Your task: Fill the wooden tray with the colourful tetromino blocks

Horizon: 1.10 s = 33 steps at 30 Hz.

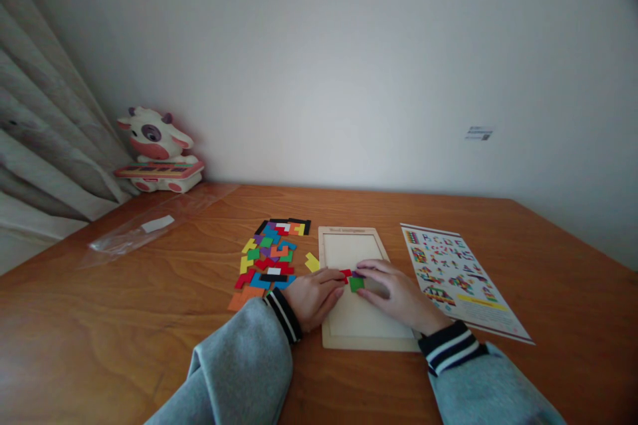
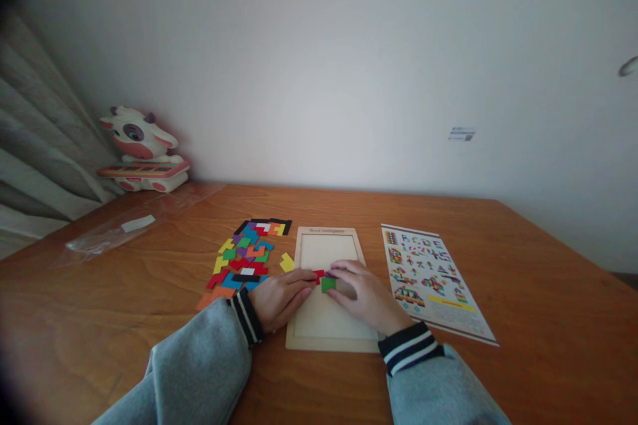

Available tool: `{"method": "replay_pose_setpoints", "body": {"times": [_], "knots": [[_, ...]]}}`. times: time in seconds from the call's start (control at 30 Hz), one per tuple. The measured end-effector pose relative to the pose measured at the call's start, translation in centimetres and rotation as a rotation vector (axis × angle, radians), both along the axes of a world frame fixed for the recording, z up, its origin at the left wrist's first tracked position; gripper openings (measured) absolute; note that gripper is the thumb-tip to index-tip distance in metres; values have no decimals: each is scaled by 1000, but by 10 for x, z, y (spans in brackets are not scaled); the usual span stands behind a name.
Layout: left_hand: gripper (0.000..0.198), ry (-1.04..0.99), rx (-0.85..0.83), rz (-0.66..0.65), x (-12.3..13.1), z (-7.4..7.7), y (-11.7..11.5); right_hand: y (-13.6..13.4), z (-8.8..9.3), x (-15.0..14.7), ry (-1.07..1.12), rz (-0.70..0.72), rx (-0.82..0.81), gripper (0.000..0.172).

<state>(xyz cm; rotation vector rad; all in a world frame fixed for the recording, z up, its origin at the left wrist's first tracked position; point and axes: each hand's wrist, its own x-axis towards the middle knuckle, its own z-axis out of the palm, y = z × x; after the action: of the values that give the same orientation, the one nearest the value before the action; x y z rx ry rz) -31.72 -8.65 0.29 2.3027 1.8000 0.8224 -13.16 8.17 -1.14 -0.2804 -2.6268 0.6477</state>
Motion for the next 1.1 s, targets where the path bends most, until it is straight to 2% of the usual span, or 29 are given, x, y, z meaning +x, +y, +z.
{"method": "replay_pose_setpoints", "body": {"times": [0.3,0.5,0.63,0.8,1.1], "knots": [[34,54,53,-39,-5,5,0,-9,6,-4,27,19,13,34],[35,38,57,-80,-22,3,-4,-25,11,-11,26,6,15,31],[33,26,71,-79,-32,7,-8,-27,10,-12,19,6,3,31],[32,34,89,-127,-34,13,-11,-27,8,-16,42,-13,-3,31],[31,-4,73,-120,-33,13,-12,-28,7,-14,56,-16,23,33]]}}
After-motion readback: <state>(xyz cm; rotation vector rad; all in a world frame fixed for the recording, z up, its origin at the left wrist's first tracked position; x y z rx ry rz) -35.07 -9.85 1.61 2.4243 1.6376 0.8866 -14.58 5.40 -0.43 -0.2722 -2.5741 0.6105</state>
